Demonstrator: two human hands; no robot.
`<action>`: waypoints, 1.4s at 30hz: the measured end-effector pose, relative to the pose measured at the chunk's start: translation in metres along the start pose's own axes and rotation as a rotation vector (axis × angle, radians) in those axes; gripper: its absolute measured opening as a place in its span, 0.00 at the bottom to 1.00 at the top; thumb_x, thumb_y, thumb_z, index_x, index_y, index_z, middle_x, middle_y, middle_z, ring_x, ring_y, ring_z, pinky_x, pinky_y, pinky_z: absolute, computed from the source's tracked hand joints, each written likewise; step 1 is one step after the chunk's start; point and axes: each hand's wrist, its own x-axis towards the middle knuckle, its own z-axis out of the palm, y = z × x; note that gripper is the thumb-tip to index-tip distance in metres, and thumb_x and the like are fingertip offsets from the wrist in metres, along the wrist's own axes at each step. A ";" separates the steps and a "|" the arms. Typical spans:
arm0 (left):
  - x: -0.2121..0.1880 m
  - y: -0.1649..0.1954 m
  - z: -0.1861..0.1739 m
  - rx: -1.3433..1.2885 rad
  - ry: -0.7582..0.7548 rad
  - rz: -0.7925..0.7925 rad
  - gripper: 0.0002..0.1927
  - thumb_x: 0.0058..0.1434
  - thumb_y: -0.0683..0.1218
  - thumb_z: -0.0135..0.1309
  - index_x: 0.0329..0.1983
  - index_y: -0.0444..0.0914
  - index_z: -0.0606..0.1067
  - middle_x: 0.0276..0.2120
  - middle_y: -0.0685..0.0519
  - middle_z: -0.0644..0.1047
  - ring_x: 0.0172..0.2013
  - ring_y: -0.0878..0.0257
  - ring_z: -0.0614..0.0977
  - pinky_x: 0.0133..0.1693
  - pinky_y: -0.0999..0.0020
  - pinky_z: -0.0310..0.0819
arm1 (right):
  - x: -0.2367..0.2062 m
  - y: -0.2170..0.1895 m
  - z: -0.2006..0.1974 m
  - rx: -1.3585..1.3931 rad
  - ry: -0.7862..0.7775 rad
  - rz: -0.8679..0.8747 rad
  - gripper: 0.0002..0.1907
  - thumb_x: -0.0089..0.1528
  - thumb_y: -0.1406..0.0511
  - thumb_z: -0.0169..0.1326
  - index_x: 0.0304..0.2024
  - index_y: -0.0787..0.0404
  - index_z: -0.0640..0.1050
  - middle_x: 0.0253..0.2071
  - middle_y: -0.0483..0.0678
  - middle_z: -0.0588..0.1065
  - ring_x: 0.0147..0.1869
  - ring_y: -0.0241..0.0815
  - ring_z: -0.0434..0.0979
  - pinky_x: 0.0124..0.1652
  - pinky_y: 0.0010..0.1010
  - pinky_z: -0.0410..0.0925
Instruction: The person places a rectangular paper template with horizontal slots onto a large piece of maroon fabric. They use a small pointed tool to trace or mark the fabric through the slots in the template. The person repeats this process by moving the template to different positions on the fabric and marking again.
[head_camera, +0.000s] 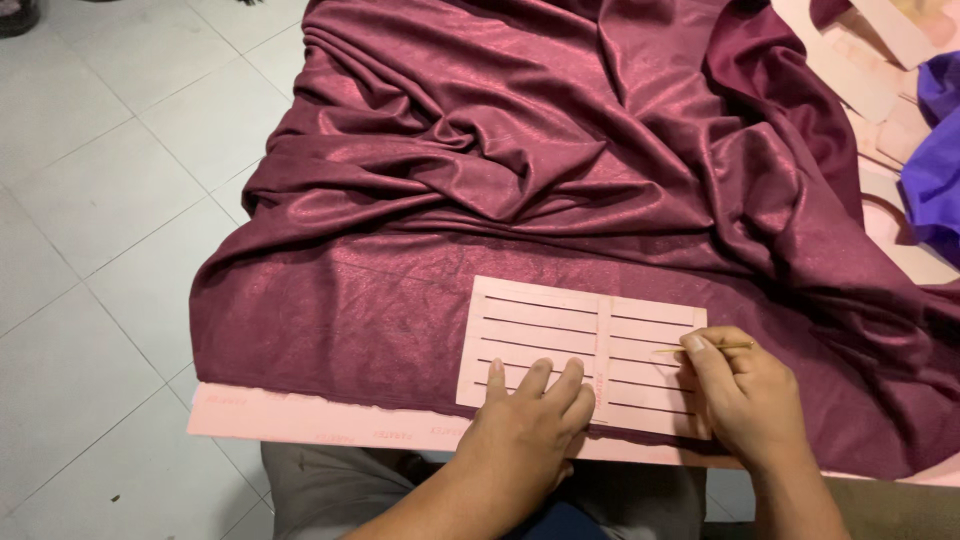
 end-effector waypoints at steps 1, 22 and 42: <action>0.001 0.001 -0.002 -0.003 -0.014 -0.007 0.42 0.46 0.54 0.68 0.63 0.36 0.66 0.64 0.45 0.65 0.59 0.46 0.69 0.53 0.29 0.66 | -0.001 0.003 -0.001 -0.028 -0.032 -0.071 0.13 0.68 0.63 0.55 0.45 0.67 0.83 0.33 0.55 0.82 0.32 0.45 0.79 0.34 0.38 0.70; 0.017 0.013 0.012 0.037 0.053 -0.036 0.31 0.59 0.53 0.59 0.65 0.40 0.68 0.65 0.51 0.67 0.55 0.46 0.71 0.48 0.24 0.66 | -0.022 -0.006 0.017 -0.425 0.070 -0.663 0.09 0.63 0.61 0.54 0.36 0.59 0.81 0.34 0.51 0.80 0.38 0.52 0.81 0.39 0.39 0.72; 0.033 0.021 -0.007 0.014 -0.124 -0.055 0.33 0.57 0.53 0.59 0.64 0.39 0.68 0.66 0.48 0.66 0.56 0.41 0.71 0.46 0.21 0.66 | -0.014 0.016 -0.025 -0.294 0.120 -0.342 0.12 0.66 0.62 0.53 0.39 0.63 0.82 0.34 0.52 0.82 0.37 0.46 0.84 0.41 0.34 0.73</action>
